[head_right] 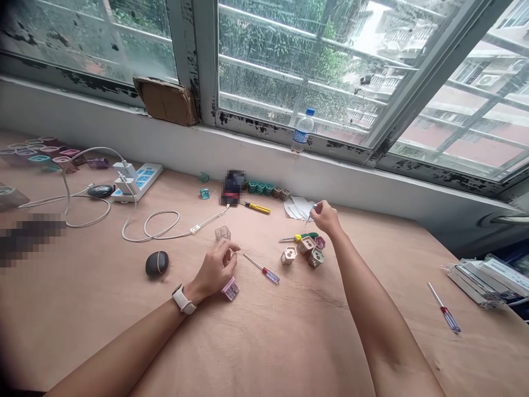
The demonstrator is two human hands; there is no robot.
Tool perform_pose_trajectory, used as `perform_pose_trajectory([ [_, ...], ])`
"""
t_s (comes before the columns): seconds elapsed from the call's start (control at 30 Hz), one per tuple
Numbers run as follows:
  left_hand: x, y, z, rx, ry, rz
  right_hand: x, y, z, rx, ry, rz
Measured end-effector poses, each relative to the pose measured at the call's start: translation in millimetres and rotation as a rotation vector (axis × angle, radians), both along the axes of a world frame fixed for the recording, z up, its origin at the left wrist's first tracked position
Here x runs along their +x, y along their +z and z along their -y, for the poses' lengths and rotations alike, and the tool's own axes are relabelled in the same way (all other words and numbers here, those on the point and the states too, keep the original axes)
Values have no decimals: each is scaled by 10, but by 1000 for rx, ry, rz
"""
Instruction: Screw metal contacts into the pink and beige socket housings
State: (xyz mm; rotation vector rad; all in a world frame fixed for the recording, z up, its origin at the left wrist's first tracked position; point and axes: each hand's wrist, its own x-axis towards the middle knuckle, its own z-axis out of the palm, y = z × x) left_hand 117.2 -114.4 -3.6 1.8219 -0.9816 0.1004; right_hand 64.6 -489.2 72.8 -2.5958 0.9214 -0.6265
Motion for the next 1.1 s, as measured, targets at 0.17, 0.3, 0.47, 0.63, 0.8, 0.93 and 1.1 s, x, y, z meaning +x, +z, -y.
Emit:
perform_pose_trajectory([
  [0.17,-5,12,-1,-4,-5,0,-18,34,1,-10,6,-4],
  [0.3,-5,16,1,5,-5,-3,-26,40,-19,-33,13,-42],
  [0.47,-8,15,0,1,-6,-4,-42,56,-27,-109,2,-132],
  [0.63,-11,13,-1,7,-3,1,-123,95,50,-145,-36,-390],
  [0.8,-12,14,1,4,-16,5,-154,141,72,-116,-25,-588],
  [0.93,-11,16,1,5,-20,1,-93,191,8,-27,137,-680],
  [1.1,-9,15,0,16,-19,-9,-26,172,21,81,263,-815],
])
